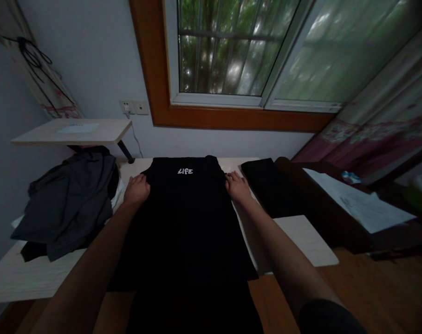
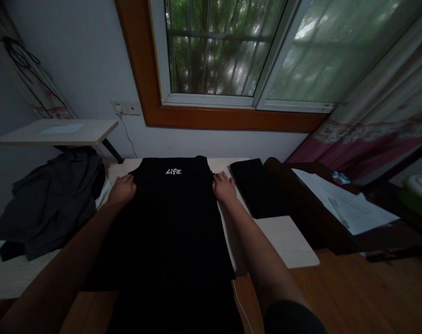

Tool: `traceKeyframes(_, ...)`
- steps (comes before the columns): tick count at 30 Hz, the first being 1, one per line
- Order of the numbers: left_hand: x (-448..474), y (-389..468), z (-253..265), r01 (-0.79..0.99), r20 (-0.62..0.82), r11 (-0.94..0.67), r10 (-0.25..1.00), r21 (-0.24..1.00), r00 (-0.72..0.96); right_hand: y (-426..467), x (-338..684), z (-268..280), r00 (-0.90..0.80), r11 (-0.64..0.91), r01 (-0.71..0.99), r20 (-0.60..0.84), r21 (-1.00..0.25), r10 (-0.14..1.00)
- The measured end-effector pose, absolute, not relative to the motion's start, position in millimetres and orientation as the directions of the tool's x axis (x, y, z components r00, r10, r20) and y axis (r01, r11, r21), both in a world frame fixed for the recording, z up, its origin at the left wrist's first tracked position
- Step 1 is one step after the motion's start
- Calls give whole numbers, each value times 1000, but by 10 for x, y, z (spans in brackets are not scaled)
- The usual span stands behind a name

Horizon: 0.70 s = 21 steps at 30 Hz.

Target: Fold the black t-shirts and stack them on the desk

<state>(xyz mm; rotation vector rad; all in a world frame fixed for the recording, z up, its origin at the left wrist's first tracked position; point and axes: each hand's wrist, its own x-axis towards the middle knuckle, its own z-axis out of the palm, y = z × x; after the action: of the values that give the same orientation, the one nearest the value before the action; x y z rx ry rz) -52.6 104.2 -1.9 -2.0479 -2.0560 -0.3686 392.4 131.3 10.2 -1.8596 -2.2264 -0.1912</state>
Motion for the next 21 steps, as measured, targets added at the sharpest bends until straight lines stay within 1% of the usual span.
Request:
traceKeyframes(4,-522,1161,-4,998,316,14,948,54,-31,1503,3893,100,-103,124,990,259,-69,961)
traceKeyframes(8,-514,1247,5,999,309,29,950,42,-41,1682,3856,127,-77,97,991,195,-94,978)
traceKeyframes(13,-500,1185,-8,996,354,40,933,84,-68,1759,3832,133,-51,71,985,130,-156,990)
traceKeyframes(17,-538,1022,-30,999,394,-12,919,49,-9,1598,3882,96,-87,110,980,142,-168,986)
traceKeyframes(21,-585,787,-55,997,421,-78,904,-1,71,1243,4013,36,-185,220,962,205,-165,961)
